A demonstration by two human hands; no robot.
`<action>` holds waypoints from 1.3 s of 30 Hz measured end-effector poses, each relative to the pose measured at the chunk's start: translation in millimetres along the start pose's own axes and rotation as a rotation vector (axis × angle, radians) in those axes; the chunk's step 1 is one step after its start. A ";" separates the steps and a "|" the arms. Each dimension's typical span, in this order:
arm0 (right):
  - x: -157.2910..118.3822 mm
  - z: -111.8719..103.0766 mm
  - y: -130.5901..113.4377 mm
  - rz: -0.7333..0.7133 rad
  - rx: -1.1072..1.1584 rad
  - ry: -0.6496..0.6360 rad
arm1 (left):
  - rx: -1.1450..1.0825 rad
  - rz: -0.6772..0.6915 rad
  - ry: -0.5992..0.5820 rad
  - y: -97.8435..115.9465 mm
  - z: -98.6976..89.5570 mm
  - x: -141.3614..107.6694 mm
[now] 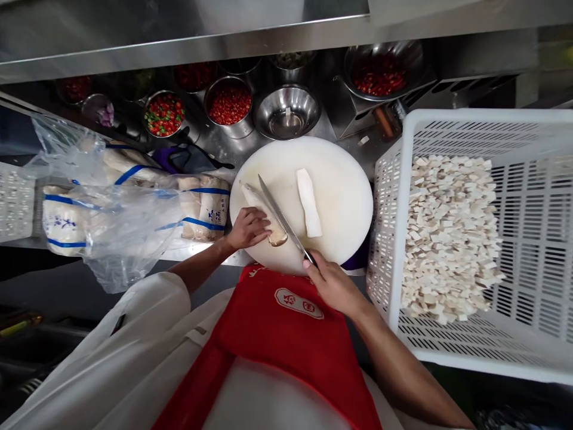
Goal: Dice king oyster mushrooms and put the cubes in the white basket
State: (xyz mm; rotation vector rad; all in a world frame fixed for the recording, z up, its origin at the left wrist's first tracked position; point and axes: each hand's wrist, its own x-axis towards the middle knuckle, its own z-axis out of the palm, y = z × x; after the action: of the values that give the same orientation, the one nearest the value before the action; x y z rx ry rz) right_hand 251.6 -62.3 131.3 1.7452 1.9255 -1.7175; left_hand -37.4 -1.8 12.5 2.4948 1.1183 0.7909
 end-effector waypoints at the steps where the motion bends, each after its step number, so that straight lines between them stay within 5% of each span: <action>1: -6.3 0.4 -6.5 0.004 -0.006 0.015 | -0.003 0.021 -0.002 -3.2 0.9 0.5; 9: -47.4 7.2 -34.1 -0.010 -0.067 0.000 | -0.022 0.060 -0.049 -17.5 9.2 2.2; 25: -41.8 -3.4 -51.9 0.059 -0.082 -0.094 | -0.047 0.110 0.127 -16.2 10.5 3.3; 32: -36.2 -3.0 -50.1 0.079 -0.075 -0.119 | -0.139 -0.023 -0.069 -20.2 12.3 -1.4; 39: -30.3 4.0 -42.4 0.058 -0.106 -0.117 | -0.153 0.008 -0.034 -21.0 12.0 -1.2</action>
State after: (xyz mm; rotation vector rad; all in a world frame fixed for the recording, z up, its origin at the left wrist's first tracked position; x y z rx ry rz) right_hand 230.4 -75.7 177.2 1.6104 1.8625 -1.6279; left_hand -43.4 10.5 -7.4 2.3785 0.9978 0.8022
